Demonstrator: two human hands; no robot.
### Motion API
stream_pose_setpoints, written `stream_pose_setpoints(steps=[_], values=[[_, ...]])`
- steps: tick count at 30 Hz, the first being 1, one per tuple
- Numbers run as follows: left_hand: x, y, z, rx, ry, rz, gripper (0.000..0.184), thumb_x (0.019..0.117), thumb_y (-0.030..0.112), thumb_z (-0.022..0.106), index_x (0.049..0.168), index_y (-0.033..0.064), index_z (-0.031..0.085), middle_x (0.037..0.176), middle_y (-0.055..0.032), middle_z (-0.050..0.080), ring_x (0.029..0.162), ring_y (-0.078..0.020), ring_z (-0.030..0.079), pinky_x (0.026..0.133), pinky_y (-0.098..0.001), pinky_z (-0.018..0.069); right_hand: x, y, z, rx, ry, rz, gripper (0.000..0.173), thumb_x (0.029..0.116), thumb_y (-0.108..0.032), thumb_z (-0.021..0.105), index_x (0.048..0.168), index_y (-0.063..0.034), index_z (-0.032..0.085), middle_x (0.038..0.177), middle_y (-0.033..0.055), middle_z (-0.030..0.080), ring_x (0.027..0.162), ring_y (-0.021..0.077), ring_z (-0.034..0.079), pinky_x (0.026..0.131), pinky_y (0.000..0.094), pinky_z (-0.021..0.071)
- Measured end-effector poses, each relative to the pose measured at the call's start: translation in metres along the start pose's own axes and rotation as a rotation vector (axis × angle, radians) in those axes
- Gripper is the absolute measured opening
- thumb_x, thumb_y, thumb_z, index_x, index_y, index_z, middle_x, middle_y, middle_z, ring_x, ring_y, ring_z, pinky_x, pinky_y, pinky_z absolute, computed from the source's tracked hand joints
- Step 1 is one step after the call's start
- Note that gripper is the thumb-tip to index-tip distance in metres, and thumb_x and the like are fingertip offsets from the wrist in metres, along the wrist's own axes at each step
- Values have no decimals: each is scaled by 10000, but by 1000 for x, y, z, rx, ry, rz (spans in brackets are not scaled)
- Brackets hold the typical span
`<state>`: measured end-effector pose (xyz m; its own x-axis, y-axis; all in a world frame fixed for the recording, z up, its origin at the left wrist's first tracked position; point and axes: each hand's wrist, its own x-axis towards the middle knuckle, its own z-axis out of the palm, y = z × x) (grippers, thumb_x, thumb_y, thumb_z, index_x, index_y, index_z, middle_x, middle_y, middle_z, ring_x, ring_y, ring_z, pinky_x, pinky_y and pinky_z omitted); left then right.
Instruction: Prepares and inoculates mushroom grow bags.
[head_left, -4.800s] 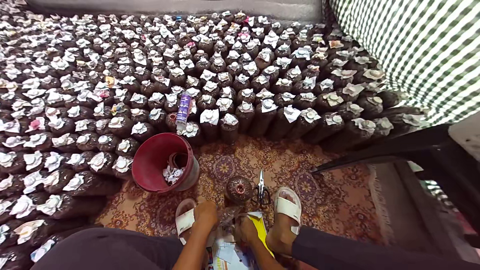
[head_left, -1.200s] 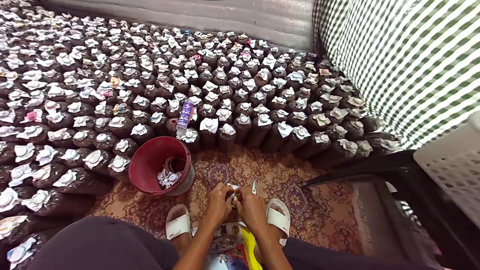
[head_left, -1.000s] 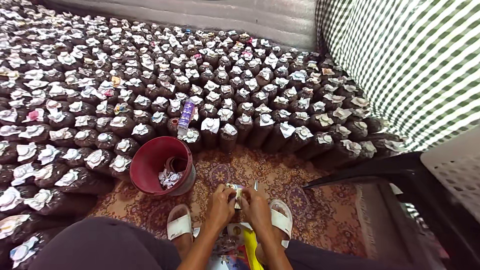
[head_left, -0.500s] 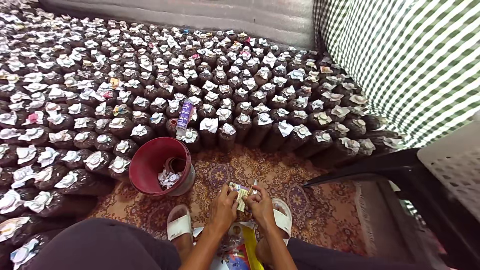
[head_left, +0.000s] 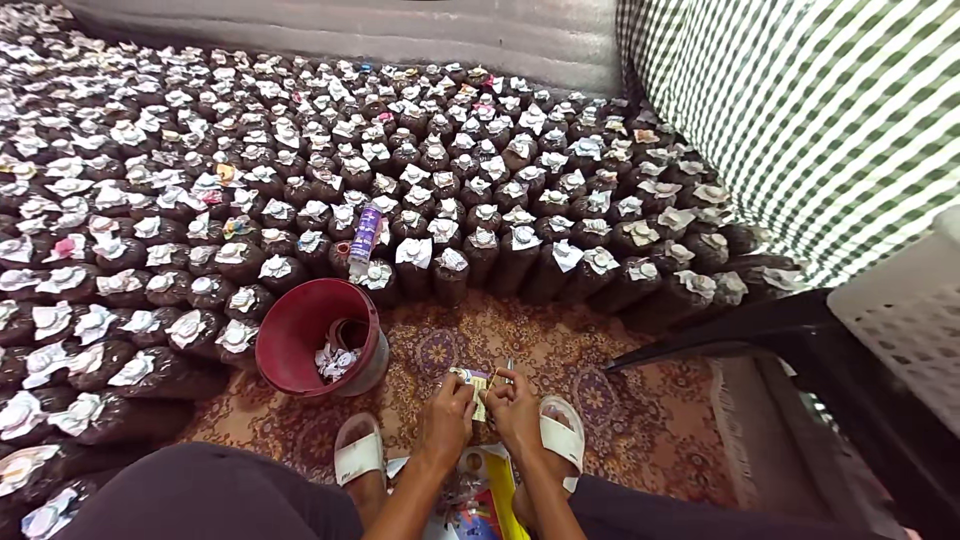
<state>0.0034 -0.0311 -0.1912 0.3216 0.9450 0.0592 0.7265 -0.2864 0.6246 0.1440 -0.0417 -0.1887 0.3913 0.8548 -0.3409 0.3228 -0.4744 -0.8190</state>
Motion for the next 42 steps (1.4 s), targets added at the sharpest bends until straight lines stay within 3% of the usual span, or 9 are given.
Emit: stream_pose_setpoints(steps=[5, 9, 17, 21, 23, 26, 33, 36, 42], values=[[4, -1, -2, -44, -48, -66, 249, 914, 134, 698, 1143, 57, 757, 1208, -148, 676, 1040, -263, 698, 904, -384, 589, -19, -35, -12, -449, -38, -170, 270, 951, -113, 643, 1210, -67, 704, 1052, 99, 728, 916, 254, 712, 832, 469, 585], [8, 1, -4, -38, -116, -126, 341, 862, 53, 684, 1201, 68, 726, 1253, -155, 648, 1075, -271, 680, 919, -385, 579, -20, -34, 1, -562, -202, -119, 279, 976, -145, 592, 1234, -93, 685, 1154, 91, 717, 1035, 257, 701, 909, 480, 557], [12, 3, -16, -139, -204, -154, 445, 884, 82, 588, 1324, 62, 654, 1276, -146, 635, 1141, -253, 650, 992, -389, 541, -20, -38, 10, -665, -167, -154, 343, 975, -189, 597, 1298, -96, 661, 1131, 111, 728, 971, 297, 718, 837, 512, 566], [15, -5, -11, -251, -94, -248, 275, 927, 209, 664, 1154, 74, 739, 1120, -85, 698, 978, -140, 692, 906, -288, 573, -23, -33, 18, -688, -126, -211, 340, 1003, -141, 514, 1301, -100, 674, 1215, 110, 722, 976, 319, 732, 818, 527, 579], [17, -5, -8, -195, -71, -291, 232, 930, 203, 676, 1112, 80, 751, 1096, -81, 704, 959, -147, 698, 900, -298, 574, -23, -32, 21, -700, -136, -214, 336, 993, -147, 522, 1294, -98, 663, 1210, 103, 718, 967, 310, 730, 810, 518, 581], [20, -5, -5, -156, -52, -288, 221, 957, 184, 627, 1094, 84, 770, 1093, -82, 733, 998, -169, 708, 930, -335, 564, -19, -25, 21, -689, -123, -238, 351, 967, -156, 568, 1300, -88, 656, 1214, 108, 712, 945, 302, 730, 781, 502, 583], [27, -24, 7, -466, -36, -404, 174, 931, 120, 658, 1082, 73, 731, 1003, -46, 734, 865, -105, 700, 819, -279, 579, -11, -4, 22, -560, -87, -303, 403, 928, -272, 647, 1271, -60, 650, 1169, 136, 693, 892, 288, 716, 755, 475, 587], [27, -25, 10, -356, -21, -368, 186, 913, 107, 642, 1054, 115, 764, 1044, -47, 715, 908, -134, 680, 845, -315, 564, -8, 3, 28, -481, -59, -346, 408, 898, -241, 673, 1250, -35, 654, 1171, 147, 696, 912, 290, 718, 771, 475, 590], [31, -23, -1, -262, -210, -411, 240, 942, 166, 595, 1113, 153, 763, 1119, -74, 691, 1042, -187, 661, 945, -387, 529, -5, 9, 28, -465, -38, -348, 416, 860, -272, 714, 1220, -67, 687, 1167, 145, 683, 915, 273, 708, 777, 446, 593]])
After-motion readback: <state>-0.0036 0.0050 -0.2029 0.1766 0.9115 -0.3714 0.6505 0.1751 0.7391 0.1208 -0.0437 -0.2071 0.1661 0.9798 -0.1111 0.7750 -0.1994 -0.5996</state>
